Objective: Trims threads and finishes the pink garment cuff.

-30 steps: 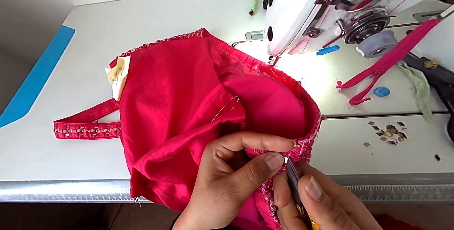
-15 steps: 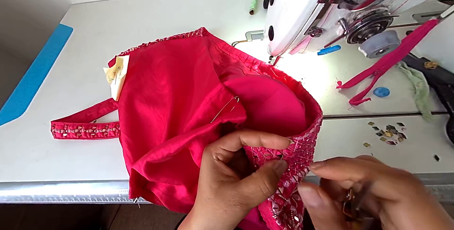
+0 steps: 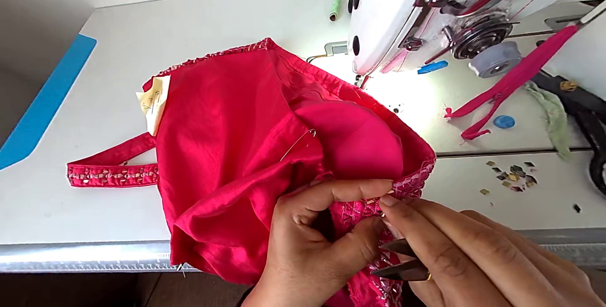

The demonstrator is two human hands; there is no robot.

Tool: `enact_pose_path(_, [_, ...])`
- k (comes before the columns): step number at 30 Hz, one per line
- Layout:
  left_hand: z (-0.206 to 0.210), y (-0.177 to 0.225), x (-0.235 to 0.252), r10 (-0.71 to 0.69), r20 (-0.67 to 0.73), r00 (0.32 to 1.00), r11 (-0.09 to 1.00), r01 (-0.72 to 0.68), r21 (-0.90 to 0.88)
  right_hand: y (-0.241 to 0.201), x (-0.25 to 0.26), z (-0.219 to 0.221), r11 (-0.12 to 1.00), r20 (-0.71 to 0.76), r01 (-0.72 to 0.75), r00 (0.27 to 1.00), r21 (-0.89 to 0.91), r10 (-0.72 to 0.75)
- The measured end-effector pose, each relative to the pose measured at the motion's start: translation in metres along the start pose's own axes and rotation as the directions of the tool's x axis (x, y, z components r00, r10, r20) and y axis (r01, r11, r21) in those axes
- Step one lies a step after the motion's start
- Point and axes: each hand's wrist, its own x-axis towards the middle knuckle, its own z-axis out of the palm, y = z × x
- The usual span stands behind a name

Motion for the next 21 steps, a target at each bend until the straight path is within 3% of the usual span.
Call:
enact_pose_path(3, [0.0, 0.0, 0.0, -0.003, 0.013, 1.0, 1.0, 0.003, 0.012, 0.004, 0.001, -0.004, 0.999, 0.044, 0.042, 0.998, -0.001, -0.042])
enact_pose_path(7, [0.001, -0.001, 0.0, 0.012, 0.035, 0.999, 0.998, -0.014, 0.058, 0.002, 0.0, 0.003, 1.0, -0.002, 0.014, 1.0, 0.0, -0.014])
enact_pose_path(11, [0.001, -0.001, -0.001, 0.018, 0.042, 0.999, 0.996, -0.022, 0.081, -0.004, 0.0, 0.011, 0.995, -0.045, -0.09, 0.995, 0.039, 0.092])
enact_pose_path(17, [0.0, 0.0, 0.002, 0.026, 0.06, 0.998, 0.998, -0.03, 0.059, -0.011, 0.003, 0.015, 0.883, -0.016, -0.347, 0.928, 0.316, 0.371])
enact_pose_path(21, [0.0, -0.001, 0.001, 0.038, 0.054, 0.998, 0.996, -0.042, 0.083, -0.019, 0.006, 0.016, 0.859, 0.002, -0.408, 0.903, 0.309, 0.429])
